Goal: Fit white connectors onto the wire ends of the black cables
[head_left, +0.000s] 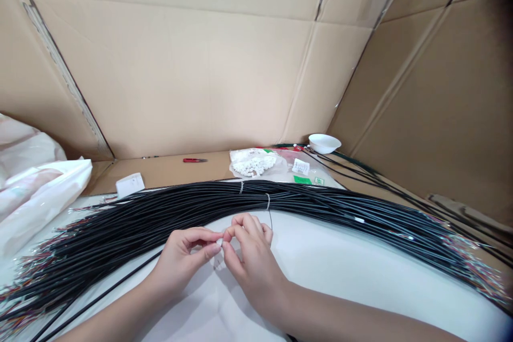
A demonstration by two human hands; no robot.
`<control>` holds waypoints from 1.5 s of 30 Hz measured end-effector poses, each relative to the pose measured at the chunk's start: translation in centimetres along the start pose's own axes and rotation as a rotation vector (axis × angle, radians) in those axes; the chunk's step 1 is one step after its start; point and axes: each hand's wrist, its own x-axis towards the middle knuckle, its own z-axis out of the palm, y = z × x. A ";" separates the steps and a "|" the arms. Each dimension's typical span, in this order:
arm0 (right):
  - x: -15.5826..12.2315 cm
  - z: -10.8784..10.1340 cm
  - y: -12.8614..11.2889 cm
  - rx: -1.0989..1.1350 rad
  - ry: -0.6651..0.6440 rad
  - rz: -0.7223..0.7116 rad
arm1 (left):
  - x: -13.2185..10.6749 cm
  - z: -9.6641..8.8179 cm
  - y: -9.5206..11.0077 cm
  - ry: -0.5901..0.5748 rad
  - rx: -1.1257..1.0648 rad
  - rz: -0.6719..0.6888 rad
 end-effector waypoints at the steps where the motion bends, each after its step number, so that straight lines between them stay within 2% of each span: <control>1: 0.1 0.0 0.0 0.000 0.004 0.000 | 0.0 0.0 -0.1 0.003 0.005 -0.004; 16: 0.2 0.2 0.5 -0.038 0.060 -0.073 | 0.2 -0.2 -0.5 0.041 0.003 -0.032; 29: 0.0 0.6 0.6 -0.081 0.064 -0.067 | 0.1 -0.1 -0.3 0.003 0.024 0.010; 37: 0.3 0.0 0.3 0.024 0.016 -0.012 | -0.1 -0.1 -0.3 0.007 0.025 -0.007; 42: 1.4 -0.7 0.8 0.145 0.019 0.118 | 0.2 -0.4 -0.6 0.054 0.008 -0.037; 45: 1.7 -0.7 1.2 0.221 -0.052 0.142 | 0.3 -0.6 -0.8 0.063 -0.045 -0.034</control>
